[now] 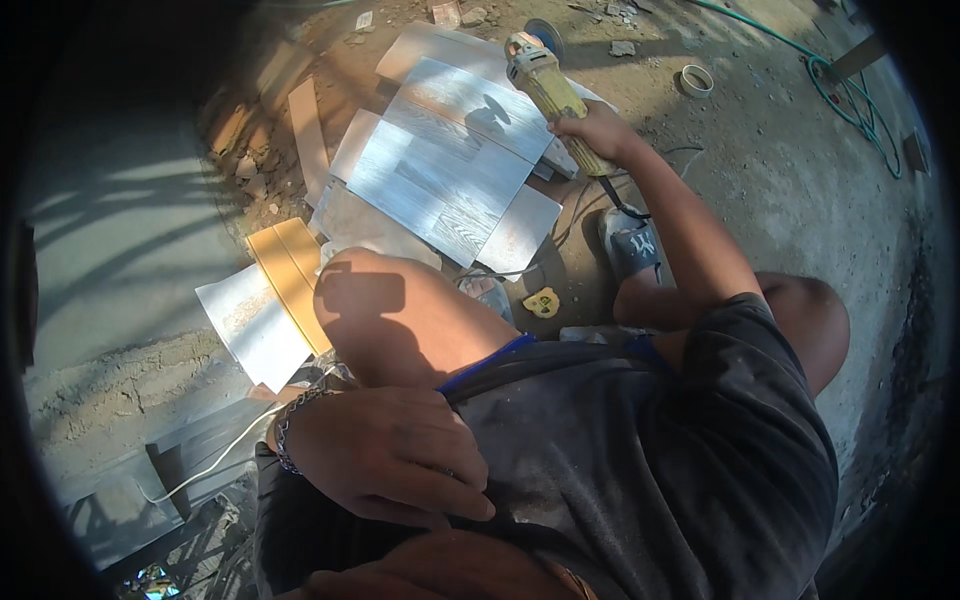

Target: Cutting and cleaning floor tiles with an angle grinder in a renovation setting.

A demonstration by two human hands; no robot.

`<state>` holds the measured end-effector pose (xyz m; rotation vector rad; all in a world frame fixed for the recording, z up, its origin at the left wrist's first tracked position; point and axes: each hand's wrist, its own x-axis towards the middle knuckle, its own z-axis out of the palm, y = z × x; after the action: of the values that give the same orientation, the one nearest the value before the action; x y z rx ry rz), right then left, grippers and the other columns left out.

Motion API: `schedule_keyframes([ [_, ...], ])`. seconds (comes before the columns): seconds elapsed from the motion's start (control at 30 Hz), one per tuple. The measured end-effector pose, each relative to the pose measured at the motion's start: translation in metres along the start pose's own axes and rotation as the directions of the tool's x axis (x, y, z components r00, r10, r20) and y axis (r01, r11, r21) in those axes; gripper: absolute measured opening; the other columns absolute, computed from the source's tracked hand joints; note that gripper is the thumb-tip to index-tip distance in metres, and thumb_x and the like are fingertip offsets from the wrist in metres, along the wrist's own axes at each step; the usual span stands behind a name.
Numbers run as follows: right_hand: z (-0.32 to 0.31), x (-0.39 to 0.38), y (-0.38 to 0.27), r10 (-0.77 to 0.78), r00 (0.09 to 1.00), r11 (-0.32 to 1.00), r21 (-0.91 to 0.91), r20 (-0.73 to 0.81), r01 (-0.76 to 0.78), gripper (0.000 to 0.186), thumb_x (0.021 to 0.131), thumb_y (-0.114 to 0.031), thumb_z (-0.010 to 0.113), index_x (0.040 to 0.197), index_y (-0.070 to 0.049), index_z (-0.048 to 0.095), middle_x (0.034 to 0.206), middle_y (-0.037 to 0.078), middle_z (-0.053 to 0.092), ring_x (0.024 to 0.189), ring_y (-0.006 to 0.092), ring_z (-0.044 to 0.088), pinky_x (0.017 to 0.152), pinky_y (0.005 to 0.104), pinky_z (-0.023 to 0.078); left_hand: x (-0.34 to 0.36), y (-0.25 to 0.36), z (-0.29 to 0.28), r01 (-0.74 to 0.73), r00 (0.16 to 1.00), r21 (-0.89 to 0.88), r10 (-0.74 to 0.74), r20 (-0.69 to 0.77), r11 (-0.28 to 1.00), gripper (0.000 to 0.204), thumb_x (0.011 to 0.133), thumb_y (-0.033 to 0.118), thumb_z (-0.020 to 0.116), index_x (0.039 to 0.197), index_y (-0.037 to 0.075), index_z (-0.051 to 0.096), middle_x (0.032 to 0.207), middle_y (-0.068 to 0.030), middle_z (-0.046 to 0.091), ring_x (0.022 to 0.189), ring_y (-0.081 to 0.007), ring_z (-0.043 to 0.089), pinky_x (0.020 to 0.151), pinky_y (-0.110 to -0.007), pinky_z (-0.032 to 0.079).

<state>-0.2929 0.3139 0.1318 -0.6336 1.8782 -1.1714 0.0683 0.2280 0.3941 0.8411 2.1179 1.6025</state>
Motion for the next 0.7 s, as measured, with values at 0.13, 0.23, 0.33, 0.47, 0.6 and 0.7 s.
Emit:
schedule_keyframes([
  [0.13,0.000,-0.011,0.004,-0.047,0.998,0.994,0.094,-0.031,0.050,0.042,0.080,-0.032,0.077,0.104,0.000,0.065,0.084,0.007,0.067,0.069,0.0165,0.066,0.065,0.0322,0.053,0.042,0.001,0.028,-0.127,0.992,-0.078,0.128,0.005,0.989,0.019,0.091,0.013,0.067,0.107,0.005,0.063,0.101,-0.0050,0.062,0.098,-0.0282,0.062,0.083,-0.041,0.049],
  [0.23,-0.001,-0.020,0.010,-0.021,0.999,0.991,0.133,-0.030,0.025,0.043,0.079,-0.032,0.077,0.105,0.001,0.067,0.087,0.008,0.068,0.072,0.0171,0.066,0.066,0.0327,0.053,0.050,0.002,0.041,-0.206,0.962,0.027,0.207,-0.176,0.978,0.019,0.090,0.009,0.066,0.109,0.006,0.061,0.099,-0.0057,0.063,0.096,-0.0285,0.063,0.080,-0.040,0.049],
  [0.33,-0.002,-0.025,0.014,-0.048,0.998,0.990,0.128,-0.044,0.053,0.043,0.079,-0.033,0.076,0.104,0.001,0.068,0.087,0.007,0.068,0.074,0.0168,0.065,0.068,0.0327,0.053,0.048,0.006,0.045,-0.268,0.934,-0.118,0.228,-0.274,0.956,0.011,0.095,0.009,0.063,0.104,0.005,0.067,0.105,-0.0075,0.068,0.093,-0.0275,0.066,0.074,-0.040,0.051],
  [0.47,-0.002,-0.030,0.016,-0.003,1.000,0.989,0.148,-0.013,0.005,0.042,0.080,-0.030,0.077,0.105,0.002,0.066,0.084,0.009,0.066,0.067,0.0182,0.066,0.063,0.0336,0.054,0.049,0.018,0.045,-0.248,0.940,-0.065,0.224,-0.257,0.966,0.018,0.088,0.012,0.070,0.103,0.006,0.063,0.094,-0.0069,0.063,0.090,-0.0305,0.062,0.080,-0.041,0.049],
  [0.6,0.000,-0.034,0.016,-0.050,0.997,0.991,0.119,-0.050,0.056,0.042,0.080,-0.030,0.077,0.106,0.002,0.067,0.084,0.009,0.066,0.066,0.0185,0.065,0.062,0.0338,0.054,0.070,0.017,0.062,-0.247,0.967,-0.001,0.246,-0.064,0.969,0.019,0.089,0.014,0.068,0.105,0.005,0.062,0.095,-0.0083,0.063,0.088,-0.0306,0.061,0.081,-0.043,0.048],
  [0.7,0.002,-0.034,0.020,-0.021,0.999,0.981,0.192,-0.027,0.026,0.043,0.080,-0.029,0.077,0.107,0.003,0.067,0.083,0.008,0.066,0.064,0.0187,0.065,0.060,0.0341,0.053,0.068,0.004,0.067,-0.300,0.942,0.004,0.297,-0.157,0.954,0.019,0.091,0.013,0.066,0.106,0.002,0.062,0.097,-0.0089,0.063,0.086,-0.0281,0.062,0.078,-0.041,0.049],
])
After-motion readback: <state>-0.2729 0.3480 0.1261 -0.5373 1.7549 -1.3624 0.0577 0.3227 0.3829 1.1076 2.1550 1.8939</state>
